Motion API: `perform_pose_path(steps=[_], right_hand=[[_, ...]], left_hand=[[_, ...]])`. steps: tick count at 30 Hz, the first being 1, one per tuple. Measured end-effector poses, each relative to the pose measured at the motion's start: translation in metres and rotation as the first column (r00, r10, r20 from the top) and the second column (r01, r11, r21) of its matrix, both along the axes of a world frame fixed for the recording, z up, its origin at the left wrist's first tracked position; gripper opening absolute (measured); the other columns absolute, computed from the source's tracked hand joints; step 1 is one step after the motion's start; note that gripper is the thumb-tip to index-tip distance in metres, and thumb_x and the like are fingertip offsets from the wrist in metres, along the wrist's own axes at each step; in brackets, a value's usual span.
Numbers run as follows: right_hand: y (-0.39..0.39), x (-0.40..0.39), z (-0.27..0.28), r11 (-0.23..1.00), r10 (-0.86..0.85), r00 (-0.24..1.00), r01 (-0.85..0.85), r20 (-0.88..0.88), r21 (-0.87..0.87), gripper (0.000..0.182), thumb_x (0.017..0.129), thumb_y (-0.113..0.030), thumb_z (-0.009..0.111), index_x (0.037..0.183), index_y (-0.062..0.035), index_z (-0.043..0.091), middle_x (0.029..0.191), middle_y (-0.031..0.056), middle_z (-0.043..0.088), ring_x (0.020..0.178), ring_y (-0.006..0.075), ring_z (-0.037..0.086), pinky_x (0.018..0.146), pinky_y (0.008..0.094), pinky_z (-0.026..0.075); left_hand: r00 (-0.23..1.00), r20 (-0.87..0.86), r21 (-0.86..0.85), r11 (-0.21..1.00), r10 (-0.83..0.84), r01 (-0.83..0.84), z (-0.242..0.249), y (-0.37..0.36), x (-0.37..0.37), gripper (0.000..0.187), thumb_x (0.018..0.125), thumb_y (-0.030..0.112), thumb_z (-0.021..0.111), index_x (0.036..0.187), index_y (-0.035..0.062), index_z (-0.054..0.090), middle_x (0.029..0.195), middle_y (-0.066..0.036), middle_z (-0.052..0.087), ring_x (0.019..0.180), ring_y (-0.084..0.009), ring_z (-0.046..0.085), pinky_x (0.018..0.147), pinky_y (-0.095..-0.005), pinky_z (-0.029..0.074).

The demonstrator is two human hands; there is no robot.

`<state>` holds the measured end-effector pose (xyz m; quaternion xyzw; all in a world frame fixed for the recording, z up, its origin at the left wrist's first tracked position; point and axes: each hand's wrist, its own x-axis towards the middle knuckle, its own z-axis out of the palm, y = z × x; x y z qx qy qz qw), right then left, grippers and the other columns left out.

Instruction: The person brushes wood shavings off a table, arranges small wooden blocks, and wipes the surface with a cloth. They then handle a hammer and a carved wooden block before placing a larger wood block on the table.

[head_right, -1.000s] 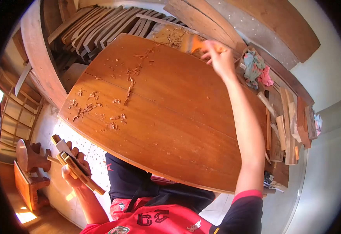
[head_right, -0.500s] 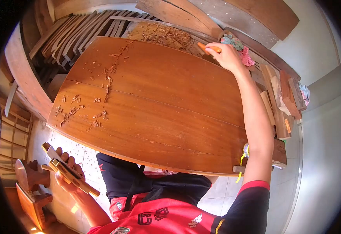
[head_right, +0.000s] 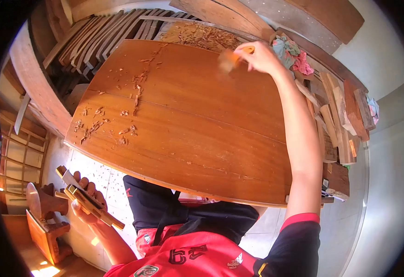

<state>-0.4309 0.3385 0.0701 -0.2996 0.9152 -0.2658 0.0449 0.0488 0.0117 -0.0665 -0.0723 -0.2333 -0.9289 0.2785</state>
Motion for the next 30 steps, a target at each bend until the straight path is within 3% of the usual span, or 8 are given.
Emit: perform_pose_path(steps=[3, 6, 8, 11, 13, 21, 26, 30], right_hand=[[-0.026, 0.007, -0.005, 0.980, -0.083, 0.975, 0.042, -0.205, -0.195, 0.028, 0.100, -0.028, 0.064, 0.113, -0.0064, 0.074, 0.095, 0.0035, 0.077, 0.062, 0.0132, 0.068, 0.061, 0.0281, 0.053], [-0.074, 0.077, -0.002, 0.889, 0.307, 0.951, -0.297, -0.027, -0.349, 0.022, 0.099, -0.021, 0.065, 0.112, -0.0052, 0.074, 0.095, 0.0041, 0.076, 0.073, 0.0089, 0.066, 0.066, 0.0267, 0.053], [-0.097, 0.128, -0.002, 0.754, 0.583, 0.812, -0.530, 0.023, -0.387, 0.017, 0.096, -0.015, 0.067, 0.108, -0.0067, 0.075, 0.092, 0.0032, 0.076, 0.074, 0.0093, 0.067, 0.066, 0.0264, 0.053], [-0.117, 0.194, 0.015, 0.655, 0.746, 0.661, -0.705, 0.082, -0.270, 0.016, 0.091, -0.020, 0.071, 0.103, -0.0106, 0.077, 0.080, 0.0088, 0.075, 0.068, 0.0165, 0.069, 0.063, 0.0296, 0.053], [-0.133, 0.215, -0.003, 0.567, 0.814, 0.565, -0.728, 0.130, -0.385, 0.018, 0.092, -0.023, 0.071, 0.102, -0.0090, 0.077, 0.080, 0.0113, 0.074, 0.067, 0.0189, 0.070, 0.065, 0.0316, 0.053], [-0.169, 0.200, -0.047, 0.609, 0.788, 0.574, -0.668, 0.224, -0.428, 0.018, 0.094, -0.016, 0.070, 0.104, -0.0019, 0.075, 0.083, 0.0069, 0.076, 0.066, 0.0106, 0.069, 0.060, 0.0264, 0.053], [-0.179, 0.120, -0.045, 0.807, 0.575, 0.736, -0.436, 0.357, -0.400, 0.024, 0.098, -0.026, 0.066, 0.105, -0.0049, 0.076, 0.087, 0.0078, 0.077, 0.066, 0.0115, 0.071, 0.053, 0.0251, 0.054], [-0.190, 0.033, -0.050, 0.859, 0.489, 0.798, -0.369, 0.353, -0.356, 0.033, 0.100, -0.031, 0.064, 0.109, 0.0002, 0.073, 0.090, 0.0104, 0.077, 0.067, 0.0135, 0.072, 0.050, 0.0247, 0.052]], left_hand=[[0.998, 0.061, 0.068, 0.997, 0.025, -0.029, 0.007, 0.007, 0.003, 0.079, 0.076, 0.006, 0.070, 0.143, 0.0010, 0.029, 0.098, -0.012, 0.051, 0.080, -0.0205, 0.053, 0.072, -0.0300, 0.057], [0.993, 0.107, 0.049, 0.997, 0.053, -0.059, 0.010, 0.004, 0.006, 0.076, 0.074, 0.010, 0.070, 0.139, 0.0004, 0.033, 0.099, -0.013, 0.050, 0.083, -0.0214, 0.053, 0.070, -0.0314, 0.057], [0.967, 0.158, 0.041, 0.977, 0.202, -0.211, 0.002, -0.001, 0.007, 0.072, 0.073, 0.010, 0.072, 0.135, 0.0012, 0.035, 0.098, -0.013, 0.051, 0.083, -0.0221, 0.055, 0.067, -0.0317, 0.058], [0.997, 0.040, 0.046, 0.997, 0.059, -0.061, 0.006, -0.005, 0.009, 0.069, 0.079, 0.009, 0.071, 0.136, 0.0036, 0.032, 0.104, -0.012, 0.053, 0.087, -0.0235, 0.059, 0.064, -0.0340, 0.060], [1.000, -0.007, 0.047, 0.999, 0.015, -0.015, 0.004, -0.006, 0.011, 0.070, 0.081, 0.009, 0.071, 0.138, 0.0025, 0.031, 0.108, -0.012, 0.054, 0.090, -0.0239, 0.061, 0.060, -0.0348, 0.060], [0.994, 0.098, 0.058, 0.997, 0.054, -0.060, -0.016, -0.016, 0.016, 0.079, 0.082, 0.011, 0.069, 0.148, -0.0003, 0.026, 0.109, -0.013, 0.053, 0.090, -0.0238, 0.060, 0.062, -0.0367, 0.063], [0.989, 0.133, 0.047, 0.996, 0.071, -0.078, -0.023, -0.018, 0.008, 0.075, 0.082, 0.010, 0.067, 0.144, 0.0012, 0.027, 0.107, -0.012, 0.052, 0.089, -0.0229, 0.058, 0.069, -0.0343, 0.062], [0.989, 0.132, 0.061, 0.995, 0.068, -0.077, -0.025, -0.024, -0.002, 0.073, 0.082, 0.009, 0.068, 0.143, 0.0020, 0.027, 0.107, -0.012, 0.052, 0.088, -0.0230, 0.057, 0.069, -0.0347, 0.062]])
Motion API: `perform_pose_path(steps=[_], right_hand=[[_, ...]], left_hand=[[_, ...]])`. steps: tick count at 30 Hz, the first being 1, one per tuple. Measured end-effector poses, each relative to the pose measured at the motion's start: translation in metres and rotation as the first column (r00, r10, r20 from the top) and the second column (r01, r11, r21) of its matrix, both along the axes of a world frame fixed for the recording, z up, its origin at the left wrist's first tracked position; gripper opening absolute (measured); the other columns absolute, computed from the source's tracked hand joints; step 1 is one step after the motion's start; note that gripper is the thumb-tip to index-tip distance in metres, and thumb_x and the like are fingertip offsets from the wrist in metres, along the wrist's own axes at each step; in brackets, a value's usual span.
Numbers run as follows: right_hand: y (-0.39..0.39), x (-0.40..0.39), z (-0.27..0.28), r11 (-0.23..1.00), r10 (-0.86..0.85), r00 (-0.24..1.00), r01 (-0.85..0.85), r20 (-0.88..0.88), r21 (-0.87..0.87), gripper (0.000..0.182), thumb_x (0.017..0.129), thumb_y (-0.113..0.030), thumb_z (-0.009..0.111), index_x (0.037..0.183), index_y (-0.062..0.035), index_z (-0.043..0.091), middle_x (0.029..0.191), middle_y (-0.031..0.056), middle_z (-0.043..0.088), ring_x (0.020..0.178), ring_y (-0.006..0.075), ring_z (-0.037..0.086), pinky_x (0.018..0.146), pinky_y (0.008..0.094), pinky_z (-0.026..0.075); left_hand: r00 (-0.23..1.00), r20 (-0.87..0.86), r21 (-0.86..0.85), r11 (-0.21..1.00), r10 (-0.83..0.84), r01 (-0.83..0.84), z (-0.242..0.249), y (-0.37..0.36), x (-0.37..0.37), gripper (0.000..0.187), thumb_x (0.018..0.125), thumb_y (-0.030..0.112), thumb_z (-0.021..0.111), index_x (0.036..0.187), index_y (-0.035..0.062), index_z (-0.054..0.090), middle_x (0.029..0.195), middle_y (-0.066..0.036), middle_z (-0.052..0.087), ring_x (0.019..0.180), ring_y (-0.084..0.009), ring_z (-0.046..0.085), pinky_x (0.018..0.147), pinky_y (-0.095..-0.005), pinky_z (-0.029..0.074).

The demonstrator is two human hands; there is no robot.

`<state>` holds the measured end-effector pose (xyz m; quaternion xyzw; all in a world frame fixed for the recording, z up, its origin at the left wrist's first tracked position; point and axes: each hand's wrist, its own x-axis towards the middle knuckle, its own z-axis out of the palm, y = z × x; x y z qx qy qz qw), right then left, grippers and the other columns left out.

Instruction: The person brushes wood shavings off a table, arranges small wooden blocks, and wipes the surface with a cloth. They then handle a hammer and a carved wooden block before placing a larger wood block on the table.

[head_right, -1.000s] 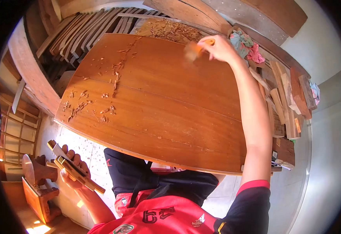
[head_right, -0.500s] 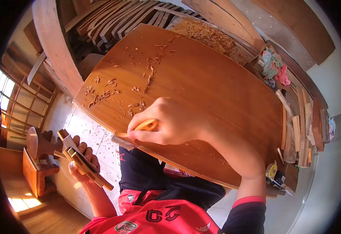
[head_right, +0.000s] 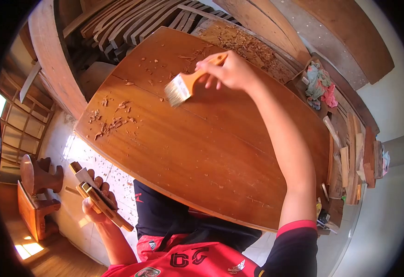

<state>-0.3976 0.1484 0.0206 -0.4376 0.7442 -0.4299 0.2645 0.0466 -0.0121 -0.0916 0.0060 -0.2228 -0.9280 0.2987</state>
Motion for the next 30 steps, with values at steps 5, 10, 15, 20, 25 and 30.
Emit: perform_pose_path(steps=[5, 10, 15, 20, 25, 30], right_hand=[[-0.001, -0.075, 0.012, 0.990, -0.117, 0.985, 0.125, -0.126, 0.062, 0.041, 0.101, -0.037, 0.062, 0.115, 0.0015, 0.069, 0.093, 0.0144, 0.076, 0.073, 0.0159, 0.073, 0.053, 0.0258, 0.053], [0.038, -0.150, 0.020, 0.826, -0.386, 0.566, 0.564, -0.728, 0.000, 0.039, 0.101, -0.037, 0.062, 0.118, -0.0035, 0.071, 0.095, 0.0118, 0.077, 0.074, 0.0166, 0.074, 0.061, 0.0286, 0.054], [0.046, -0.102, 0.015, 0.908, -0.418, 0.748, 0.371, -0.516, -0.196, 0.035, 0.100, -0.035, 0.065, 0.116, -0.0060, 0.074, 0.098, 0.0102, 0.078, 0.079, 0.0161, 0.074, 0.067, 0.0275, 0.054], [0.044, 0.028, 0.016, 0.983, 0.129, 0.945, -0.162, -0.299, -0.085, 0.026, 0.101, -0.022, 0.061, 0.119, -0.0063, 0.071, 0.103, 0.0075, 0.076, 0.081, 0.0133, 0.073, 0.062, 0.0258, 0.054], [0.058, -0.053, 0.014, 0.985, -0.139, 0.981, 0.152, -0.134, 0.086, 0.033, 0.104, -0.032, 0.057, 0.120, -0.0056, 0.069, 0.102, 0.0107, 0.077, 0.077, 0.0149, 0.073, 0.059, 0.0264, 0.054], [0.104, -0.125, -0.018, 0.779, -0.568, 0.574, 0.607, -0.590, -0.159, 0.036, 0.102, -0.034, 0.061, 0.120, -0.0044, 0.072, 0.099, 0.0081, 0.078, 0.078, 0.0142, 0.073, 0.066, 0.0268, 0.054]], left_hand=[[0.999, 0.008, 0.032, 0.998, 0.046, -0.046, -0.009, -0.006, -0.003, 0.069, 0.083, 0.008, 0.067, 0.139, 0.0019, 0.028, 0.107, -0.013, 0.052, 0.090, -0.0245, 0.059, 0.070, -0.0367, 0.063], [0.980, 0.152, 0.085, 0.987, 0.125, -0.139, 0.008, 0.003, -0.016, 0.072, 0.070, 0.009, 0.072, 0.133, -0.0029, 0.039, 0.091, -0.015, 0.056, 0.067, -0.0203, 0.055, 0.059, -0.0313, 0.057], [0.973, 0.162, 0.090, 0.979, 0.167, -0.183, 0.002, 0.005, -0.017, 0.072, 0.070, 0.008, 0.072, 0.132, -0.0030, 0.038, 0.089, -0.014, 0.054, 0.068, -0.0203, 0.055, 0.058, -0.0306, 0.057], [0.997, 0.078, 0.083, 0.996, 0.022, -0.028, 0.014, 0.008, -0.016, 0.069, 0.073, 0.005, 0.073, 0.131, 0.0020, 0.035, 0.098, -0.016, 0.056, 0.079, -0.0233, 0.060, 0.067, -0.0323, 0.062], [0.999, -0.035, 0.040, 0.999, -0.034, 0.036, 0.007, 0.010, -0.008, 0.080, 0.081, 0.007, 0.069, 0.146, -0.0006, 0.024, 0.106, -0.012, 0.053, 0.088, -0.0237, 0.060, 0.065, -0.0371, 0.063], [1.000, -0.022, -0.001, 1.000, -0.019, 0.019, 0.025, 0.020, -0.002, 0.079, 0.075, 0.005, 0.073, 0.140, 0.0000, 0.028, 0.094, -0.012, 0.053, 0.074, -0.0204, 0.054, 0.060, -0.0282, 0.055]])
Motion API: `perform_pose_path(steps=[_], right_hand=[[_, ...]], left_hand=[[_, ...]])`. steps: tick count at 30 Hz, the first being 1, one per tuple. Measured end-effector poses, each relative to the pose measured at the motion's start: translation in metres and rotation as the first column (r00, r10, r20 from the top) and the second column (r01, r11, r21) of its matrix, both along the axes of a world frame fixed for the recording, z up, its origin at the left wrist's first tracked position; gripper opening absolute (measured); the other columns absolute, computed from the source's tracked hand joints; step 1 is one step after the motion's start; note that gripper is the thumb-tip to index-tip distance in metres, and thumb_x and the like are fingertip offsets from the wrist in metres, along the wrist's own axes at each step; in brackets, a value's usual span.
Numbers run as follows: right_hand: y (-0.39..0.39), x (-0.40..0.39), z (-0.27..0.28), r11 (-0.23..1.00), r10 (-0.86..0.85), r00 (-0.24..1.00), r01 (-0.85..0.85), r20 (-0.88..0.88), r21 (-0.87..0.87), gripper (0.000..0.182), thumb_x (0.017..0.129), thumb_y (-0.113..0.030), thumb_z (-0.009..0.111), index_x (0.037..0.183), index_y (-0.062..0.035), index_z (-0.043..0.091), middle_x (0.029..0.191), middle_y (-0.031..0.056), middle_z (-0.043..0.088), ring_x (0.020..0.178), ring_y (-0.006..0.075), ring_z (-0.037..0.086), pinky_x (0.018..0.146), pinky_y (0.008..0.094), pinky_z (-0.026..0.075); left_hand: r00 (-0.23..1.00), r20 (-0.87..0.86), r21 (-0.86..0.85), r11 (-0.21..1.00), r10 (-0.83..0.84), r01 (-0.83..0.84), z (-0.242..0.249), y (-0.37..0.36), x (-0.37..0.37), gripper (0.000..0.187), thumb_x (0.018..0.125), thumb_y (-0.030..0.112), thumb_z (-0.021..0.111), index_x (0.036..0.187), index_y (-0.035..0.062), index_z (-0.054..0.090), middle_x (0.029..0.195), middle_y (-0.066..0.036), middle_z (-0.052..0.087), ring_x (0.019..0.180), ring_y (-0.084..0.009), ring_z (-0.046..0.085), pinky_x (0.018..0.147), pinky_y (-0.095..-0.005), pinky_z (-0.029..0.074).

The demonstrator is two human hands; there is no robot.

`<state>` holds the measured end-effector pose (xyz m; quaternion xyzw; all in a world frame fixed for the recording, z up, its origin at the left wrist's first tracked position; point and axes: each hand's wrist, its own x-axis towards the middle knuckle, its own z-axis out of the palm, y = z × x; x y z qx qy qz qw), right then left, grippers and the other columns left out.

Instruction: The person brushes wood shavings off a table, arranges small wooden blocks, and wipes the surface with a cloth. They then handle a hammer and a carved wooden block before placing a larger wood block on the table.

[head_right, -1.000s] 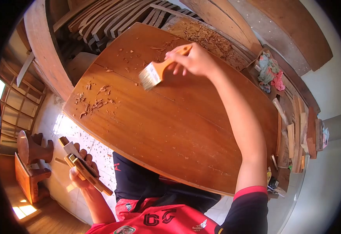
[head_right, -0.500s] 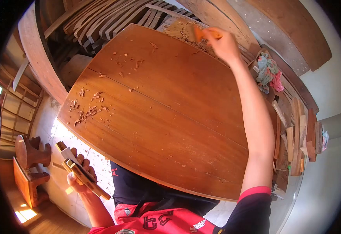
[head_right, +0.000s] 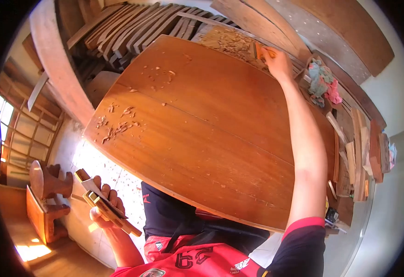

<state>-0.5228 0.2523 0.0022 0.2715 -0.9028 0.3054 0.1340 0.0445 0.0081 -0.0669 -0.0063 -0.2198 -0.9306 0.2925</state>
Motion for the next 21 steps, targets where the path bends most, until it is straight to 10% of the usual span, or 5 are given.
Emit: perform_pose_path(steps=[6, 11, 14, 21], right_hand=[[-0.059, 0.143, 0.005, 0.826, 0.479, 0.872, -0.407, 0.104, -0.390, 0.028, 0.101, -0.026, 0.064, 0.114, -0.0025, 0.072, 0.105, 0.0079, 0.076, 0.083, 0.0141, 0.073, 0.072, 0.0261, 0.056], [-0.109, 0.285, 0.019, 0.398, 0.916, 0.348, -0.845, 0.197, -0.357, 0.019, 0.094, -0.022, 0.070, 0.105, -0.0068, 0.075, 0.094, 0.0105, 0.077, 0.083, 0.0187, 0.075, 0.076, 0.0303, 0.057], [-0.122, 0.328, 0.009, 0.375, 0.900, 0.251, -0.861, 0.356, -0.344, 0.027, 0.094, -0.033, 0.069, 0.105, -0.0096, 0.076, 0.089, 0.0142, 0.075, 0.076, 0.0303, 0.073, 0.073, 0.0367, 0.057], [-0.136, 0.229, 0.011, 0.697, 0.706, 0.489, -0.608, 0.513, -0.380, 0.025, 0.100, -0.022, 0.061, 0.111, -0.0025, 0.073, 0.093, 0.0087, 0.077, 0.071, 0.0107, 0.072, 0.053, 0.0234, 0.053]], left_hand=[[0.993, 0.122, 0.005, 1.000, 0.006, -0.007, -0.002, -0.003, 0.002, 0.065, 0.071, 0.006, 0.072, 0.126, 0.0014, 0.036, 0.090, -0.014, 0.054, 0.073, -0.0235, 0.059, 0.064, -0.0340, 0.060], [1.000, -0.020, -0.004, 1.000, -0.008, 0.008, 0.005, 0.001, -0.003, 0.067, 0.069, 0.003, 0.072, 0.125, 0.0016, 0.037, 0.092, -0.012, 0.052, 0.075, -0.0236, 0.057, 0.060, -0.0340, 0.058], [0.992, -0.097, 0.005, 0.997, 0.083, -0.083, 0.018, 0.006, -0.007, 0.067, 0.069, 0.001, 0.073, 0.125, 0.0023, 0.037, 0.091, -0.013, 0.054, 0.074, -0.0250, 0.058, 0.059, -0.0348, 0.058], [0.991, -0.080, 0.009, 0.994, 0.106, -0.105, -0.038, -0.008, 0.030, 0.095, 0.064, 0.004, 0.074, 0.150, 0.0000, 0.032, 0.121, -0.014, 0.054, 0.076, -0.0260, 0.062, 0.058, -0.0364, 0.062]])
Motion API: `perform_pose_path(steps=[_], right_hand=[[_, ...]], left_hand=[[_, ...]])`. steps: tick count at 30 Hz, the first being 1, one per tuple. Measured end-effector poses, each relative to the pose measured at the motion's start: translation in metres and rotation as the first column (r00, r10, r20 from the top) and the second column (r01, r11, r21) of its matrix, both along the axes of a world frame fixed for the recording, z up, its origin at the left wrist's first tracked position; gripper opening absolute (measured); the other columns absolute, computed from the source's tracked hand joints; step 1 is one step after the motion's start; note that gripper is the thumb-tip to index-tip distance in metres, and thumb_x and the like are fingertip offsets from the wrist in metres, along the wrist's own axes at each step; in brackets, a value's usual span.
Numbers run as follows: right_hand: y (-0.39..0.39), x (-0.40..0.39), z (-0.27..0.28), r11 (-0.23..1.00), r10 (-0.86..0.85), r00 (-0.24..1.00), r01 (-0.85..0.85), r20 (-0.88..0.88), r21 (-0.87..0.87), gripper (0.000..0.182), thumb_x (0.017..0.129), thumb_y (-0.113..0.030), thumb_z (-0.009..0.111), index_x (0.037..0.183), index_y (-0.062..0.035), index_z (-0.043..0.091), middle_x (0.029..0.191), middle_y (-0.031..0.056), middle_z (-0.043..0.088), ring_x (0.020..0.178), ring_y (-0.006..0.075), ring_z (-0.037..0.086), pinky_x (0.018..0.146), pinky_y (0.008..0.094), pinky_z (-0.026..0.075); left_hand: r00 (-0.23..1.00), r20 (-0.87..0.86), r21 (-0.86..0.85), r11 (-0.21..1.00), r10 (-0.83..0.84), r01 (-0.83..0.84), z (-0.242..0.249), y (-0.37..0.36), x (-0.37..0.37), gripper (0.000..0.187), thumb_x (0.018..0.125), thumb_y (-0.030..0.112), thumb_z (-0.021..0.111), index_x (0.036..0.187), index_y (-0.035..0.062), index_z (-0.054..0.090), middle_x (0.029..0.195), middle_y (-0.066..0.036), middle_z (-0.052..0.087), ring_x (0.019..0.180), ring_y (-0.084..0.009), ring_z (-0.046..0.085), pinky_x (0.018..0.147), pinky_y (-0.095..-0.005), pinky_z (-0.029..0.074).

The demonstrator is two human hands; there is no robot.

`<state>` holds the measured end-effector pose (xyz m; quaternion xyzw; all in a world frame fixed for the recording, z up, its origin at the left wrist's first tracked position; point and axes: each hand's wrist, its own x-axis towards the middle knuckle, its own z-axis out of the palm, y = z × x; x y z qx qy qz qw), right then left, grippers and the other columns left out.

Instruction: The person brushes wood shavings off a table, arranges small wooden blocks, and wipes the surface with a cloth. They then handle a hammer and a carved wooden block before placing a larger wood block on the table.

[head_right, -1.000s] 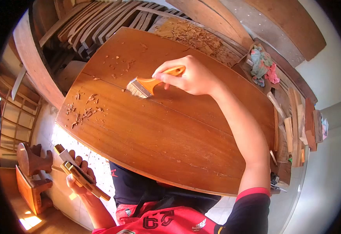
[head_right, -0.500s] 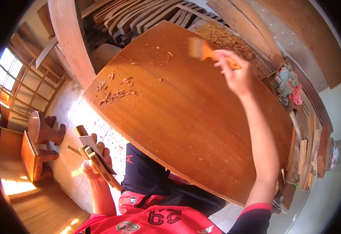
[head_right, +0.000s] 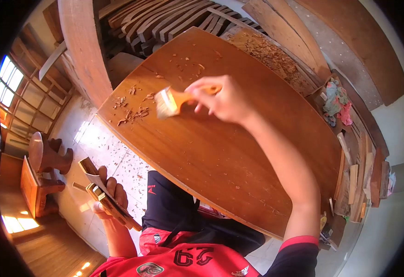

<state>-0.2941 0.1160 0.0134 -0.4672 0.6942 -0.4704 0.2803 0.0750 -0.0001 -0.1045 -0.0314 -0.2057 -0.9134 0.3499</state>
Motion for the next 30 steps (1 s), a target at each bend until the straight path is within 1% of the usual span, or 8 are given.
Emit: perform_pose_path(steps=[2, 6, 9, 13, 19, 23, 27, 30], right_hand=[[0.001, -0.043, 0.000, 0.996, -0.084, 0.994, 0.085, -0.075, 0.005, 0.028, 0.101, -0.024, 0.059, 0.114, -0.0024, 0.072, 0.093, 0.0095, 0.077, 0.070, 0.0125, 0.072, 0.050, 0.0230, 0.051], [0.020, -0.147, 0.002, 0.934, -0.339, 0.895, 0.357, -0.291, 0.009, 0.034, 0.101, -0.032, 0.062, 0.117, -0.0042, 0.071, 0.098, 0.0086, 0.077, 0.071, 0.0133, 0.073, 0.052, 0.0261, 0.053], [0.075, -0.237, -0.006, 0.734, -0.508, 0.398, 0.664, -0.764, -0.142, 0.037, 0.100, -0.031, 0.063, 0.123, -0.0028, 0.069, 0.098, 0.0103, 0.077, 0.067, 0.0172, 0.072, 0.061, 0.0326, 0.054], [0.082, -0.190, -0.001, 0.719, -0.688, 0.565, 0.614, -0.455, -0.325, 0.035, 0.100, -0.036, 0.065, 0.122, -0.0100, 0.072, 0.099, 0.0073, 0.077, 0.072, 0.0134, 0.072, 0.058, 0.0291, 0.054], [0.056, -0.019, 0.000, 0.988, 0.018, 0.976, -0.050, -0.215, -0.145, 0.023, 0.100, -0.023, 0.065, 0.116, -0.0076, 0.073, 0.099, 0.0061, 0.076, 0.075, 0.0132, 0.073, 0.059, 0.0259, 0.056], [0.062, -0.099, -0.009, 0.981, -0.195, 0.969, 0.190, -0.150, -0.050, 0.027, 0.102, -0.026, 0.061, 0.115, -0.0046, 0.072, 0.104, 0.0092, 0.076, 0.080, 0.0166, 0.074, 0.061, 0.0271, 0.057], [0.120, -0.223, -0.023, 0.599, -0.768, 0.437, 0.749, -0.468, -0.284, 0.037, 0.098, -0.035, 0.065, 0.116, -0.0037, 0.072, 0.086, 0.0079, 0.077, 0.066, 0.0137, 0.072, 0.055, 0.0264, 0.052], [0.097, -0.171, -0.013, 0.730, -0.682, 0.677, 0.607, -0.278, -0.313, 0.031, 0.101, -0.032, 0.064, 0.114, -0.0050, 0.072, 0.093, 0.0063, 0.077, 0.074, 0.0109, 0.072, 0.054, 0.0233, 0.051]], left_hand=[[0.999, -0.032, 0.028, 0.999, -0.024, 0.025, 0.009, 0.002, -0.013, 0.088, 0.068, 0.003, 0.076, 0.145, -0.0016, 0.034, 0.090, -0.014, 0.059, 0.072, -0.0270, 0.062, 0.062, -0.0347, 0.060], [0.998, -0.041, 0.046, 0.997, -0.053, 0.055, 0.013, 0.005, -0.028, 0.087, 0.067, 0.002, 0.076, 0.143, -0.0029, 0.034, 0.088, -0.015, 0.058, 0.071, -0.0258, 0.061, 0.062, -0.0338, 0.060], [0.996, -0.045, -0.025, 0.997, -0.072, 0.071, 0.011, 0.004, -0.028, 0.091, 0.061, 0.003, 0.076, 0.144, -0.0015, 0.038, 0.107, -0.012, 0.058, 0.075, -0.0253, 0.061, 0.055, -0.0372, 0.061], [1.000, -0.001, 0.024, 0.999, -0.031, 0.031, 0.016, 0.005, -0.023, 0.098, 0.058, 0.002, 0.075, 0.147, 0.0057, 0.035, 0.103, -0.009, 0.053, 0.074, -0.0247, 0.061, 0.051, -0.0392, 0.061], [0.999, -0.022, 0.060, 0.998, 0.023, -0.022, 0.045, 0.022, -0.043, 0.079, 0.066, -0.001, 0.075, 0.134, -0.0017, 0.034, 0.088, -0.013, 0.057, 0.067, -0.0220, 0.057, 0.054, -0.0311, 0.055], [0.995, -0.085, -0.013, 0.999, -0.043, 0.042, 0.039, 0.019, -0.029, 0.081, 0.071, 0.002, 0.077, 0.138, -0.0003, 0.032, 0.089, -0.012, 0.059, 0.069, -0.0245, 0.059, 0.054, -0.0338, 0.056], [0.991, -0.128, -0.068, 0.997, -0.048, 0.039, 0.048, 0.022, -0.007, 0.095, 0.075, 0.002, 0.078, 0.152, 0.0001, 0.022, 0.093, -0.012, 0.059, 0.071, -0.0255, 0.061, 0.050, -0.0368, 0.056], [0.997, -0.067, -0.047, 0.998, -0.044, 0.041, 0.056, 0.025, -0.002, 0.099, 0.070, 0.003, 0.078, 0.153, 0.0031, 0.024, 0.108, -0.014, 0.055, 0.072, -0.0245, 0.058, 0.049, -0.0378, 0.056]])
